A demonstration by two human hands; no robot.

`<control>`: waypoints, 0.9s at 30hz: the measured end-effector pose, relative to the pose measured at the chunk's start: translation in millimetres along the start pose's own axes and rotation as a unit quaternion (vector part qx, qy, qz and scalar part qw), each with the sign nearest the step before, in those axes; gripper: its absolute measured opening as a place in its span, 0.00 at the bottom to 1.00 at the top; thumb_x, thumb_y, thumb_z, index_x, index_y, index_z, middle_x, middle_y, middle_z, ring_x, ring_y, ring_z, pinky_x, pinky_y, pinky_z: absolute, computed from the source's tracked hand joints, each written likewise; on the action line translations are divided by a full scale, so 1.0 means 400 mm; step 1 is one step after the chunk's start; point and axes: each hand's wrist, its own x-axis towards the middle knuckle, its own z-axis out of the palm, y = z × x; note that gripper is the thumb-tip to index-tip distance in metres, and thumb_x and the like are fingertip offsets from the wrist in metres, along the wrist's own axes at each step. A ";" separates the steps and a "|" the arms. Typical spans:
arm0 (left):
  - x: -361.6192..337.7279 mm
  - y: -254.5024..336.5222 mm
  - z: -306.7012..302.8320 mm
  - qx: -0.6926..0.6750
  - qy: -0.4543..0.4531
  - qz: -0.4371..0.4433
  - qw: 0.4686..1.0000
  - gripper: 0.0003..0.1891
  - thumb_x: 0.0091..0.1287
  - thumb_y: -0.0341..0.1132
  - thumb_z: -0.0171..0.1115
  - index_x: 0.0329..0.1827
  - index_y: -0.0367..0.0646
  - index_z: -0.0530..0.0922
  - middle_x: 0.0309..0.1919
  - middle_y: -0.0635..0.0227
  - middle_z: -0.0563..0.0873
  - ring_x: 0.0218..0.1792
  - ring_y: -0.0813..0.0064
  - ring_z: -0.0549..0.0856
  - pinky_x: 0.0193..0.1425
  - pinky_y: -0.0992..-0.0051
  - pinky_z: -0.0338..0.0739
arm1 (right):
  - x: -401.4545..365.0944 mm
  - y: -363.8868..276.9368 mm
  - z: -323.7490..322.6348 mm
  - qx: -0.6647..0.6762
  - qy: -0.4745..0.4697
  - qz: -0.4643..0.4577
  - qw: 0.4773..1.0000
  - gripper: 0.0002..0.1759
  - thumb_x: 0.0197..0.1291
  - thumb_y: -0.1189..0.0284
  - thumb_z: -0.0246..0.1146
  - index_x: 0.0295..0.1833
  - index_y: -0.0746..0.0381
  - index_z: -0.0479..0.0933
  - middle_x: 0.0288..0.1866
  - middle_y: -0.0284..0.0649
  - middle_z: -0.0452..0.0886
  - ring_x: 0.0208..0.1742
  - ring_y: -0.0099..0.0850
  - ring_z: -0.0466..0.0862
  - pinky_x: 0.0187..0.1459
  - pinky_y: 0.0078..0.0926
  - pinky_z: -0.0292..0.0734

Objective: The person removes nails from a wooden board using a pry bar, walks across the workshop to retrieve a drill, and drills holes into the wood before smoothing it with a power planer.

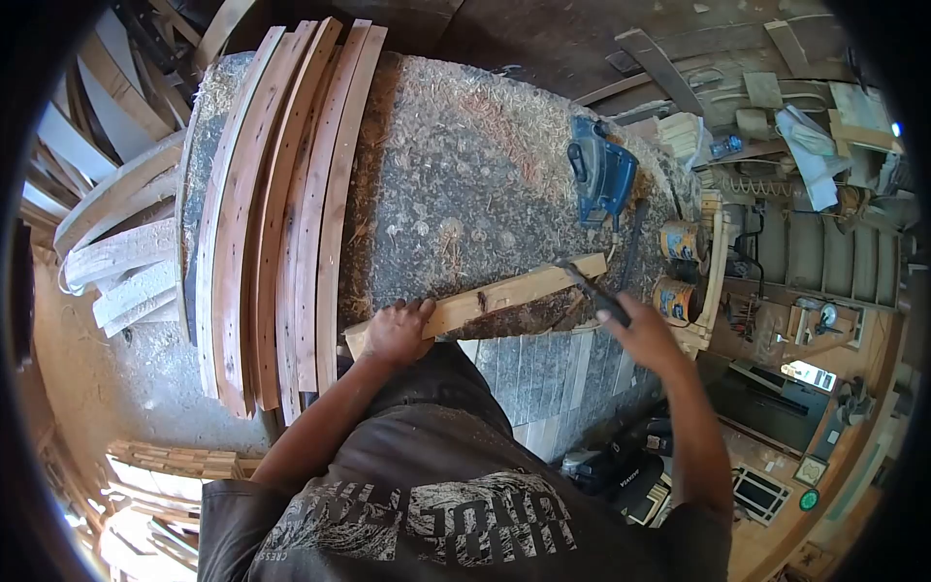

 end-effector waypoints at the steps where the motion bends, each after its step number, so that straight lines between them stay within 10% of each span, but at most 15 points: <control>1: -0.002 0.002 -0.001 0.000 -0.007 -0.008 1.000 0.25 0.59 0.44 0.68 0.56 0.45 0.71 0.50 0.58 0.83 0.53 0.56 0.82 0.53 0.61 0.79 | 0.001 0.026 0.054 0.062 0.007 -0.010 0.998 0.20 0.67 0.55 0.62 0.46 0.63 0.76 0.24 0.40 0.76 0.27 0.34 0.78 0.32 0.36 0.71; 5: -0.007 -0.007 0.036 0.000 0.039 0.006 0.999 0.25 0.59 0.43 0.68 0.56 0.45 0.71 0.50 0.59 0.83 0.53 0.56 0.82 0.53 0.61 0.79 | -0.008 0.071 0.203 0.124 -0.050 -0.037 0.990 0.22 0.67 0.53 0.61 0.48 0.62 0.76 0.24 0.35 0.74 0.29 0.29 0.76 0.34 0.36 0.71; 8: -0.008 -0.013 0.059 0.019 0.076 0.017 0.997 0.24 0.58 0.44 0.66 0.57 0.49 0.72 0.48 0.61 0.83 0.52 0.58 0.83 0.51 0.60 0.80 | -0.026 0.049 0.259 0.177 -0.183 0.106 0.961 0.19 0.69 0.55 0.60 0.43 0.63 0.75 0.22 0.33 0.73 0.21 0.23 0.74 0.25 0.28 0.69; 15: -0.010 -0.003 0.057 0.025 0.063 0.010 0.998 0.23 0.59 0.42 0.65 0.55 0.46 0.71 0.49 0.60 0.83 0.52 0.57 0.82 0.52 0.60 0.79 | -0.051 0.120 0.390 0.329 -0.185 0.121 0.918 0.21 0.72 0.58 0.57 0.58 0.63 0.75 0.28 0.35 0.80 0.24 0.23 0.80 0.27 0.25 0.76; 27: -0.017 0.008 0.053 0.083 0.077 0.030 0.993 0.25 0.56 0.45 0.67 0.54 0.45 0.72 0.46 0.58 0.84 0.48 0.58 0.85 0.49 0.61 0.81 | -0.092 0.089 0.464 0.470 -0.126 0.098 0.868 0.21 0.70 0.55 0.58 0.46 0.65 0.74 0.32 0.39 0.83 0.23 0.24 0.80 0.25 0.25 0.79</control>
